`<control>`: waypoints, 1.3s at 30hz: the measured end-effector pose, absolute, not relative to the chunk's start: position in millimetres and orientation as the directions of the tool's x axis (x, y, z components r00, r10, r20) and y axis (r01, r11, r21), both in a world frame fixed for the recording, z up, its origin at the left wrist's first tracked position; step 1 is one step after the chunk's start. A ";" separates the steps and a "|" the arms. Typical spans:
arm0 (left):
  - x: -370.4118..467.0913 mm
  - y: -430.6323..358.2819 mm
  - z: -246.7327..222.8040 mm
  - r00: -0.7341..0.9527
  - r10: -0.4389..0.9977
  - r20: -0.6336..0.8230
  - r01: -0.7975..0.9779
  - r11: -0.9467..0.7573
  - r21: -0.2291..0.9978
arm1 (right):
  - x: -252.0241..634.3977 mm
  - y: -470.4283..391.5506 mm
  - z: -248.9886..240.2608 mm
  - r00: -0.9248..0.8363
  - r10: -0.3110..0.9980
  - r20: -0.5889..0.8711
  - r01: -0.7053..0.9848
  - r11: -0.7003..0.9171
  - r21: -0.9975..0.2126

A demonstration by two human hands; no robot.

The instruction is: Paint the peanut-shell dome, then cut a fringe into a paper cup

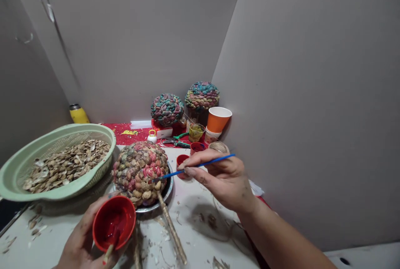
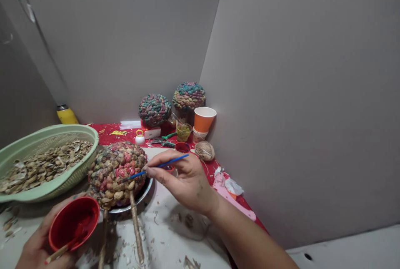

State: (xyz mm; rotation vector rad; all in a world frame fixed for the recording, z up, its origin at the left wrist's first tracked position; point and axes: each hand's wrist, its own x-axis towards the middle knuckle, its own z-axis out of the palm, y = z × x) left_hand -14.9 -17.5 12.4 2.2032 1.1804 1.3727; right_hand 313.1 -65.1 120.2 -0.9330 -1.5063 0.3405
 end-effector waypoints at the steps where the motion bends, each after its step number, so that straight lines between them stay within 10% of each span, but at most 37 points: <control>1: -16.2 -17.1 9.6 0.272 0.745 0.609 0.449 -0.658 0.605 | 311.2 -63.9 118.1 0.080 0.710 0.700 0.332 0.643 -0.690; 14: 5.6 -34.0 -5.6 0.121 0.824 0.553 0.317 -0.560 0.765 | 311.3 -67.4 119.2 -0.045 0.633 0.773 0.391 0.723 -0.570; 39: -11.4 -16.7 -6.5 0.395 0.649 0.650 0.411 -0.757 0.507 | 308.5 -79.5 128.9 -0.148 0.445 0.883 0.466 0.819 -0.335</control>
